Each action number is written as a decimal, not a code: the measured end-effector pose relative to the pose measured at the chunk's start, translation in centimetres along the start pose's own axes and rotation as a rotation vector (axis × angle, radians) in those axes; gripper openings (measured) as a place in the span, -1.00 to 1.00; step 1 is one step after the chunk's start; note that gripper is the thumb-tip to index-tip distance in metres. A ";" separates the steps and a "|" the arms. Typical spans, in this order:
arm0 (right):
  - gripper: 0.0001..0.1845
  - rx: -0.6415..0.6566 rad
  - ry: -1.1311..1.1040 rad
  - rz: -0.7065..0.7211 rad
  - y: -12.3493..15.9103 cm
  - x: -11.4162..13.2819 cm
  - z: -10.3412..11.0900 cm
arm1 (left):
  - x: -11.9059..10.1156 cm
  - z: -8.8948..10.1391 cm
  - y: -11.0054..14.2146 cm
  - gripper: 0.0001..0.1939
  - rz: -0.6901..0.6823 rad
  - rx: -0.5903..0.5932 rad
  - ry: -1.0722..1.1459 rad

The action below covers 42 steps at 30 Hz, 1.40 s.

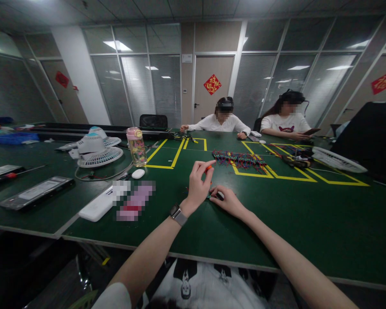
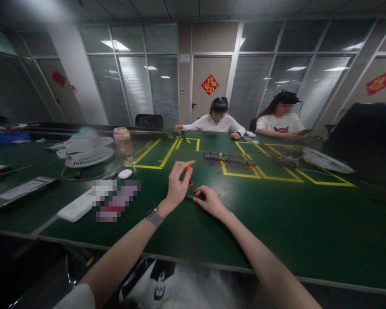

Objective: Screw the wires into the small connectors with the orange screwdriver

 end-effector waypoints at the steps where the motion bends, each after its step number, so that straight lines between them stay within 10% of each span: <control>1: -0.92 0.004 0.002 0.006 0.0 0.0 0.0 | 0.1 -0.1 0.0 -0.74 0.007 0.009 0.018; 42: -0.91 0.010 -0.032 -0.029 -0.1 0.1 0.0 | 0.1 0.2 0.2 -0.75 -0.011 -0.023 -0.062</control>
Point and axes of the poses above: each hand's wrist, its own y-axis away from the middle knuckle, its own z-axis out of the back of the hand, x = y × z, the point moved 7 cm from there along -y, towards the middle knuckle, and after that the axes turned 13 degrees about -y, right-handed, at the moved point
